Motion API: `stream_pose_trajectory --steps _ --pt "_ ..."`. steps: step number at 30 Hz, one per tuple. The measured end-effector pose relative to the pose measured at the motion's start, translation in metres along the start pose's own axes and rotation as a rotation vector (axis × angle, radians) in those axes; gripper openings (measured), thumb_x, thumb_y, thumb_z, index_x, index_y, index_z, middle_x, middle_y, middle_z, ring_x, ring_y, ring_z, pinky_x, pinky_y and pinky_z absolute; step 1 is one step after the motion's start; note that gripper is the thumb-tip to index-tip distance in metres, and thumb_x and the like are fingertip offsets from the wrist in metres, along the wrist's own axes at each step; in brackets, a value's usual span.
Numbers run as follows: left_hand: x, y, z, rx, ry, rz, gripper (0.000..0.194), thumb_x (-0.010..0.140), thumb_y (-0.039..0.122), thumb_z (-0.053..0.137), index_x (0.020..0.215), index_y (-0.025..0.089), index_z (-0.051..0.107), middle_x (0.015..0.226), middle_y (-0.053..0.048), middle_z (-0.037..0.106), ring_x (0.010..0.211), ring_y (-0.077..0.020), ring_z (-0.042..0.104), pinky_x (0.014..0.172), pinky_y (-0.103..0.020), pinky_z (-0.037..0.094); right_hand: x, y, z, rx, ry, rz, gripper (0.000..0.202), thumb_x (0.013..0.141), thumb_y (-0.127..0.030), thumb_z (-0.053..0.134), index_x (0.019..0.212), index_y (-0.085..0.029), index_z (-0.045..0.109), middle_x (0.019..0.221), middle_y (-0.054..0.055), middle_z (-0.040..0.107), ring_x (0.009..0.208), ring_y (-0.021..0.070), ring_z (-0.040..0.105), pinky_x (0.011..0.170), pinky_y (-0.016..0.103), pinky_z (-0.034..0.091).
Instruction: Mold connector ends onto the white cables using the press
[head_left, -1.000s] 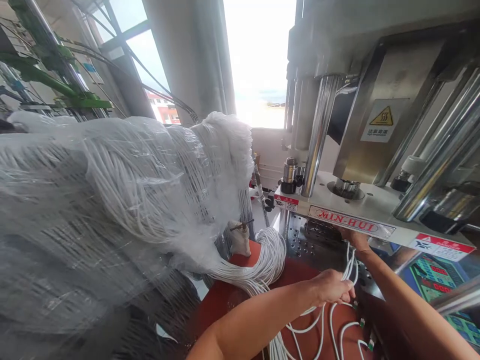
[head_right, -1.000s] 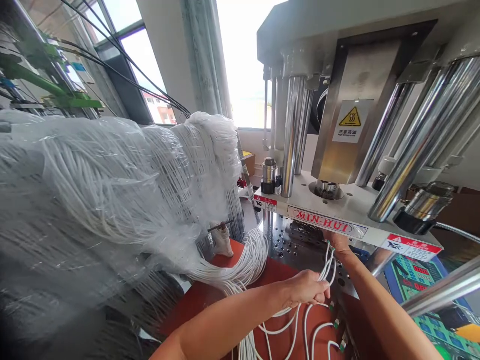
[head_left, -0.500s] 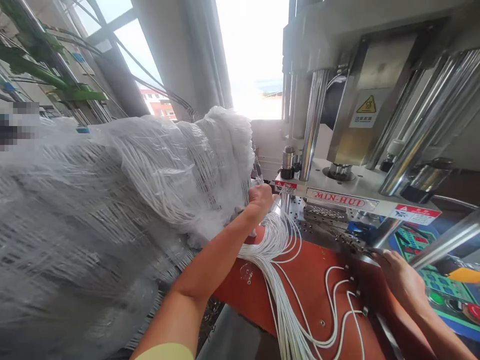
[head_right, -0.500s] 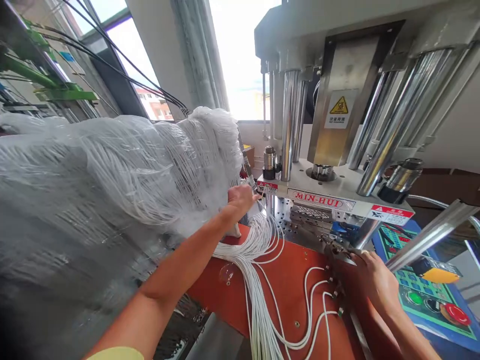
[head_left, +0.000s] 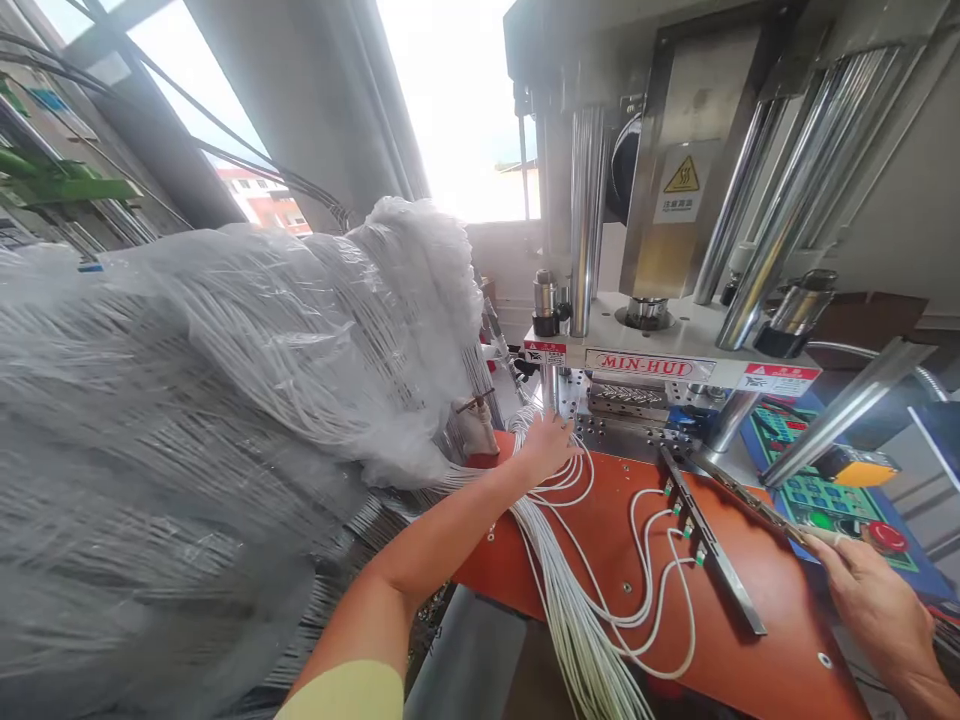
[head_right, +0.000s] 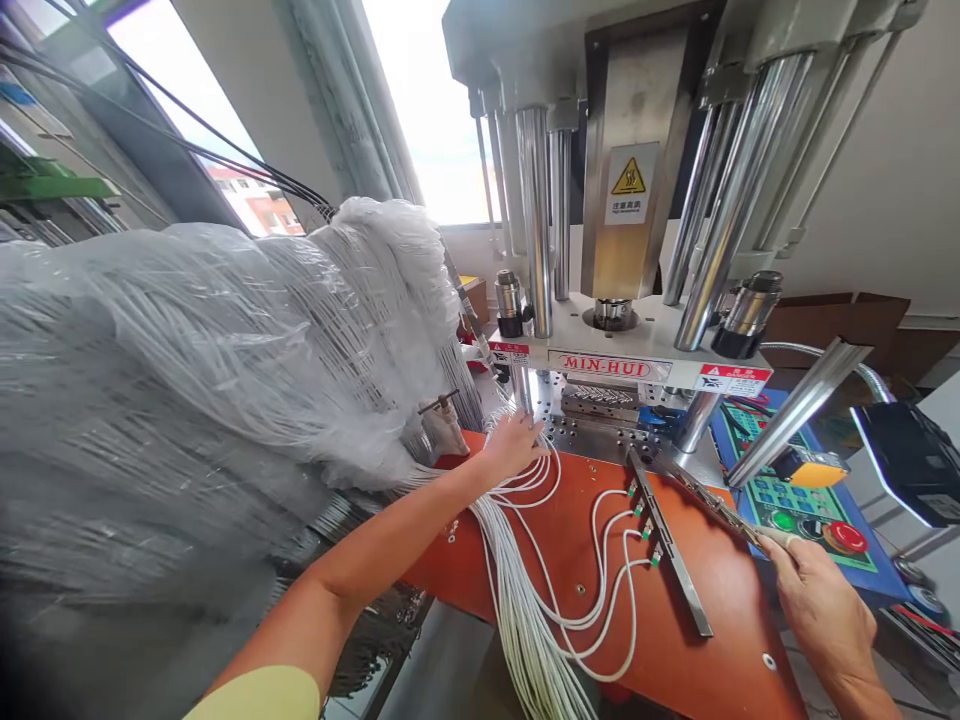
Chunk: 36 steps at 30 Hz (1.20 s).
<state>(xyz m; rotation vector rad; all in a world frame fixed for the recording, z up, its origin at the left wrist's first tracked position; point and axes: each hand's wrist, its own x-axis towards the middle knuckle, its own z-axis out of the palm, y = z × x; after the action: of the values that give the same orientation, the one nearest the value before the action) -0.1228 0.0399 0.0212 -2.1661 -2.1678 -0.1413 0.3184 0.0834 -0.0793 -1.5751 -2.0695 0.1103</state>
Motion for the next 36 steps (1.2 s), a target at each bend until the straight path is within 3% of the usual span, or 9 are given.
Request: stream_pose_trajectory --steps 3,6,11,16,19,21,24,31,36 --pt "0.000 -0.030 -0.002 0.072 -0.014 -0.232 0.039 0.091 0.045 0.053 0.102 0.010 0.067 0.099 -0.021 0.067 0.102 -0.0369 0.058 0.092 -0.054 0.038 0.004 -0.023 -0.003 -0.014 -0.010 0.147 0.039 0.089 -0.057 0.032 0.071 -0.034 0.058 0.081 0.011 0.062 0.078 0.0381 0.063 0.061 0.054 0.047" --pt "-0.008 -0.039 -0.010 0.099 0.046 -0.290 0.041 0.094 0.044 0.049 0.107 0.008 0.065 0.101 -0.021 0.067 0.104 -0.0356 0.058 0.093 -0.052 0.039 0.007 -0.049 -0.002 -0.107 -0.037 0.070 0.047 0.092 -0.052 0.024 0.078 -0.027 0.062 0.083 0.015 0.061 0.084 0.0381 0.061 0.063 0.050 0.046" --pt "-0.017 0.012 -0.008 -0.273 0.176 0.175 0.030 0.096 0.032 0.047 0.121 0.020 0.058 0.116 -0.009 0.065 0.116 -0.0215 0.054 0.099 -0.034 0.043 0.013 -0.078 0.019 -0.097 -0.067 0.041 0.039 0.095 -0.042 0.033 0.095 -0.022 0.065 0.090 0.009 0.062 0.087 0.0279 0.060 0.066 0.036 0.044" --pt "0.015 0.084 0.013 -0.511 -0.025 0.618 0.047 0.087 0.030 0.062 0.132 0.021 0.051 0.137 -0.006 0.055 0.135 -0.0210 0.039 0.114 -0.036 0.033 0.026 -0.095 0.024 -0.129 -0.165 -0.043 0.027 0.094 -0.032 0.039 0.092 -0.020 0.064 0.091 0.009 0.062 0.088 0.0260 0.058 0.069 0.035 0.042" --pt "0.038 0.105 0.025 -0.417 -0.189 0.679 0.053 0.082 0.026 0.067 0.133 0.022 0.050 0.142 -0.006 0.051 0.141 -0.0257 0.030 0.114 -0.044 0.033 0.021 -0.108 0.004 -0.098 -0.111 -0.090 0.028 0.092 -0.030 0.042 0.112 -0.019 0.060 0.106 0.013 0.062 0.099 0.0293 0.057 0.073 0.037 0.045" --pt "0.047 0.108 0.030 -0.348 -0.247 0.686 0.052 0.082 0.024 0.066 0.132 0.024 0.051 0.141 -0.006 0.051 0.140 -0.0270 0.031 0.112 -0.047 0.035 0.009 -0.119 -0.010 -0.008 -0.097 -0.157 0.042 0.091 -0.032 0.048 0.131 -0.021 0.048 0.115 0.013 0.062 0.104 0.0291 0.057 0.078 0.038 0.047" --pt "0.053 0.104 0.033 -0.300 -0.243 0.734 0.051 0.081 0.022 0.066 0.131 0.025 0.051 0.139 -0.006 0.052 0.136 -0.0257 0.035 0.110 -0.045 0.036 -0.014 -0.135 -0.017 0.018 -0.150 -0.222 0.051 0.084 -0.034 0.058 0.132 -0.022 0.047 0.113 0.011 0.065 0.104 0.0296 0.060 0.085 0.041 0.048" --pt "0.061 0.097 0.035 -0.369 -0.185 0.868 0.042 0.081 0.019 0.063 0.123 0.020 0.058 0.123 -0.008 0.061 0.122 -0.0232 0.046 0.106 -0.037 0.039 -0.038 -0.145 0.021 -0.099 -0.107 -0.223 0.053 0.083 -0.014 0.049 0.136 -0.015 0.043 0.100 0.013 0.069 0.092 0.0295 0.064 0.077 0.042 0.051" --pt "0.060 0.085 0.039 -0.392 -0.186 0.840 0.031 0.082 0.022 0.062 0.112 0.021 0.065 0.104 -0.007 0.067 0.108 -0.0243 0.052 0.098 -0.037 0.043 -0.036 -0.139 0.024 -0.139 -0.056 -0.275 0.055 0.085 -0.007 0.040 0.140 -0.013 0.037 0.109 0.014 0.066 0.099 0.0289 0.061 0.083 0.042 0.050"
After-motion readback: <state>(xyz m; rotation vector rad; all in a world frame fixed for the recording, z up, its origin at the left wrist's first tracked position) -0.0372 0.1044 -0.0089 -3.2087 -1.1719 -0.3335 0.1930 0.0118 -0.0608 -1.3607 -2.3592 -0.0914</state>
